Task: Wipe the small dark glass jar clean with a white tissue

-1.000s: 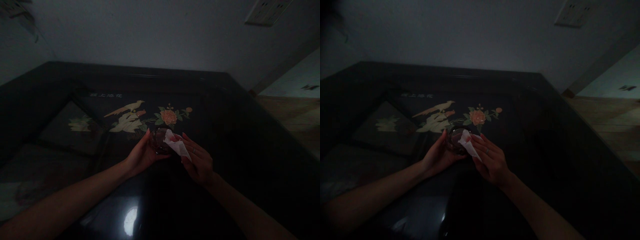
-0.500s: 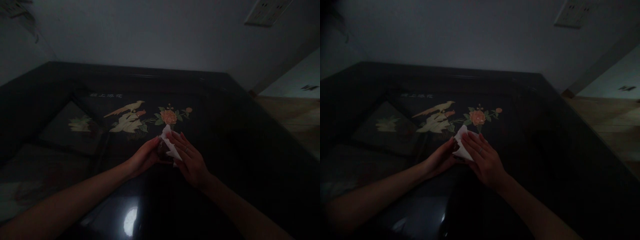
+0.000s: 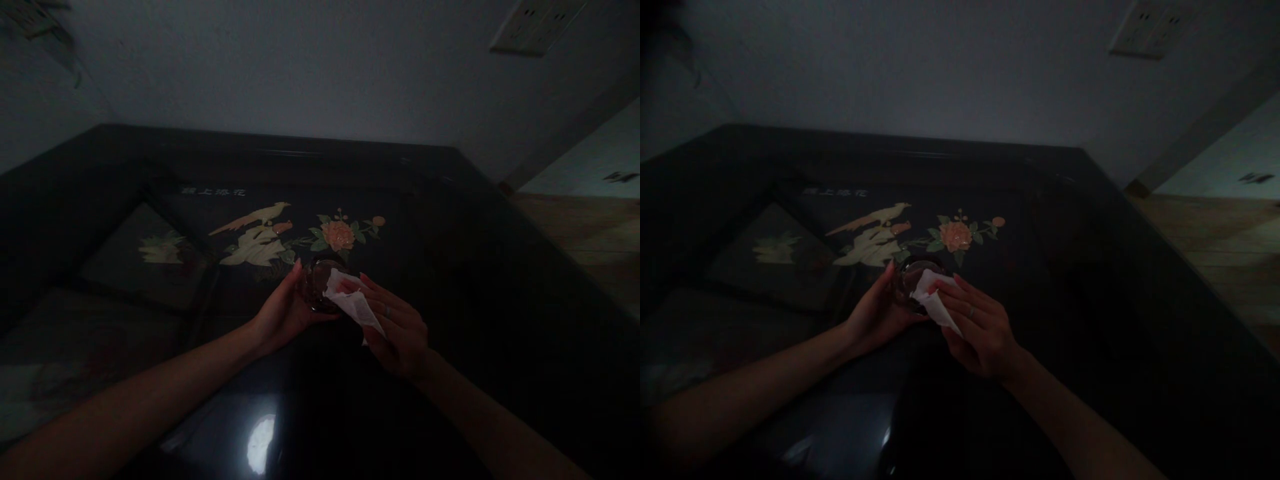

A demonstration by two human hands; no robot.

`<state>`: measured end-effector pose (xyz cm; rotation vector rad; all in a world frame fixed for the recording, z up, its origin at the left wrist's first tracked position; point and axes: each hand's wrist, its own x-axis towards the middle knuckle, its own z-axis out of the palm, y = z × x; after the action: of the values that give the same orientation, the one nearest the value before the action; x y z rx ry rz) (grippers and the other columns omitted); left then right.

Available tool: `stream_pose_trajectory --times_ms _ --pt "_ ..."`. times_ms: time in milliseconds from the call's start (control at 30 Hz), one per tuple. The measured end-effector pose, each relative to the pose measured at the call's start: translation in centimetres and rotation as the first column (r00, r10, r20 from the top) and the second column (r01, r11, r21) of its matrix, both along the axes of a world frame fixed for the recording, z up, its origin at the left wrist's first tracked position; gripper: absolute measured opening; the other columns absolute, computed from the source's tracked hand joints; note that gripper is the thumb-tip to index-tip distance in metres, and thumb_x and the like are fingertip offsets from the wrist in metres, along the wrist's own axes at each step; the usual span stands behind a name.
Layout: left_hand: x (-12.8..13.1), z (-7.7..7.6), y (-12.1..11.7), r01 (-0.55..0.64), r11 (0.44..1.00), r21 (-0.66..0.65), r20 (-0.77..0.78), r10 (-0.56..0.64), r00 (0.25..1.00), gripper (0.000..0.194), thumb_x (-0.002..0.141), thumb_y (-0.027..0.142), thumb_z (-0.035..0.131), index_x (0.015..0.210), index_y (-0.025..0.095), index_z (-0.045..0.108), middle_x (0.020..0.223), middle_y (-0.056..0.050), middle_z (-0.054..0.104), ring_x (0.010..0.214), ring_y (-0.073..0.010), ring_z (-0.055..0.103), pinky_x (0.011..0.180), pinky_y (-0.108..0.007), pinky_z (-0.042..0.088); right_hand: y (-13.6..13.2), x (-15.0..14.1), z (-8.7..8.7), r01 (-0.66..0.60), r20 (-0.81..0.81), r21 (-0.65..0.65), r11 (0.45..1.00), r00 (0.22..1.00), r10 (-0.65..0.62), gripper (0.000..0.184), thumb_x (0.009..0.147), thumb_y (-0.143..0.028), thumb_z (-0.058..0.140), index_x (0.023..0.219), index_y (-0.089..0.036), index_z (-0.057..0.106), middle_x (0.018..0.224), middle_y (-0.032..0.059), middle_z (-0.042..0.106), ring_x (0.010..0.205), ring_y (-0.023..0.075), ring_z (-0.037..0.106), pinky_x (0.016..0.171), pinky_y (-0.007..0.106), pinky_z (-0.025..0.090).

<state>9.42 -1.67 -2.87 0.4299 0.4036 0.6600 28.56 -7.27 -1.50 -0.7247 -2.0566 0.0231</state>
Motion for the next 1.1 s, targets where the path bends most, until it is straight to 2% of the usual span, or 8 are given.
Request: stream_pose_trajectory --times_ms 67,233,500,600,833,967,1100 --pt "-0.05 0.1 0.01 0.002 1.0 -0.006 -0.003 -0.002 1.0 0.044 0.095 0.047 0.041 0.111 0.014 0.065 0.107 -0.011 0.069 0.096 -0.0233 0.064 0.08 -0.037 0.053 0.02 -0.06 0.0 0.001 -0.002 -0.01 1.0 1.0 -0.001 0.042 0.087 -0.009 0.045 0.128 -0.01 0.053 0.112 0.0146 0.07 0.115 0.0256 0.061 0.099 0.049 0.05" --pt "-0.01 0.16 -0.1 0.004 1.0 -0.002 0.037 -0.004 0.999 0.041 0.095 0.046 0.041 0.109 0.016 0.065 0.108 -0.011 0.069 0.097 -0.023 0.065 0.079 -0.037 0.053 0.13 -0.17 -0.04 0.11 -0.001 -0.066 0.992 0.994 -0.11 0.039 0.088 -0.007 0.044 0.125 -0.011 0.056 0.115 0.0167 0.068 0.116 0.0259 0.059 0.099 0.048 0.051" --pt "-0.02 -0.11 0.05 0.018 1.0 0.005 0.009 -0.018 1.0 0.044 0.095 0.048 0.041 0.111 0.015 0.064 0.109 -0.011 0.068 0.097 -0.023 0.063 0.082 -0.037 0.051 -0.01 -0.1 0.29 0.002 0.0 -0.012 1.0 1.0 -0.002 0.04 0.086 -0.008 0.045 0.125 -0.009 0.055 0.107 0.0157 0.071 0.111 0.0257 0.063 0.094 0.046 0.055" --pt "-0.15 -0.13 0.06 0.045 0.999 0.001 0.025 -0.045 0.999 0.042 0.095 0.047 0.041 0.113 0.015 0.063 0.108 -0.011 0.068 0.097 -0.0231 0.063 0.081 -0.038 0.051 0.02 -0.07 0.15 0.047 -0.02 -0.029 0.998 0.999 -0.048 0.039 0.087 -0.006 0.045 0.124 -0.01 0.056 0.107 0.0159 0.071 0.113 0.0247 0.062 0.097 0.046 0.053" --pt "-0.15 -0.23 -0.46 0.171 0.985 0.036 0.021 -0.171 0.985 0.045 0.093 0.051 0.043 0.116 0.017 0.062 0.11 -0.012 0.068 0.1 -0.026 0.064 0.079 -0.037 0.052 0.09 0.0 -0.19 0.149 0.025 -0.121 0.981 0.989 -0.147 0.041 0.09 -0.007 0.043 0.13 -0.012 0.051 0.124 0.0177 0.063 0.123 0.0232 0.054 0.102 0.042 0.048" --pt "-0.03 -0.44 -0.42 0.145 0.989 0.033 0.036 -0.146 0.989 0.043 0.094 0.049 0.043 0.116 0.017 0.062 0.111 -0.012 0.068 0.1 -0.0254 0.063 0.08 -0.038 0.051 0.09 0.05 -0.23 0.104 0.042 -0.109 0.989 0.994 -0.1 0.044 0.089 -0.007 0.043 0.133 -0.011 0.048 0.126 0.0188 0.061 0.127 0.0246 0.05 0.103 0.046 0.046" --pt "0.14 -0.5 -0.03 0.097 0.995 0.016 0.021 -0.098 0.995 0.044 0.094 0.049 0.043 0.115 0.016 0.062 0.107 -0.012 0.069 0.096 -0.0252 0.064 0.083 -0.04 0.05 -0.08 0.02 -0.15 -0.046 0.078 -0.062 0.997 0.996 0.051 0.049 0.089 -0.009 0.043 0.138 -0.008 0.039 0.124 0.0205 0.062 0.129 0.0259 0.046 0.102 0.051 0.046"
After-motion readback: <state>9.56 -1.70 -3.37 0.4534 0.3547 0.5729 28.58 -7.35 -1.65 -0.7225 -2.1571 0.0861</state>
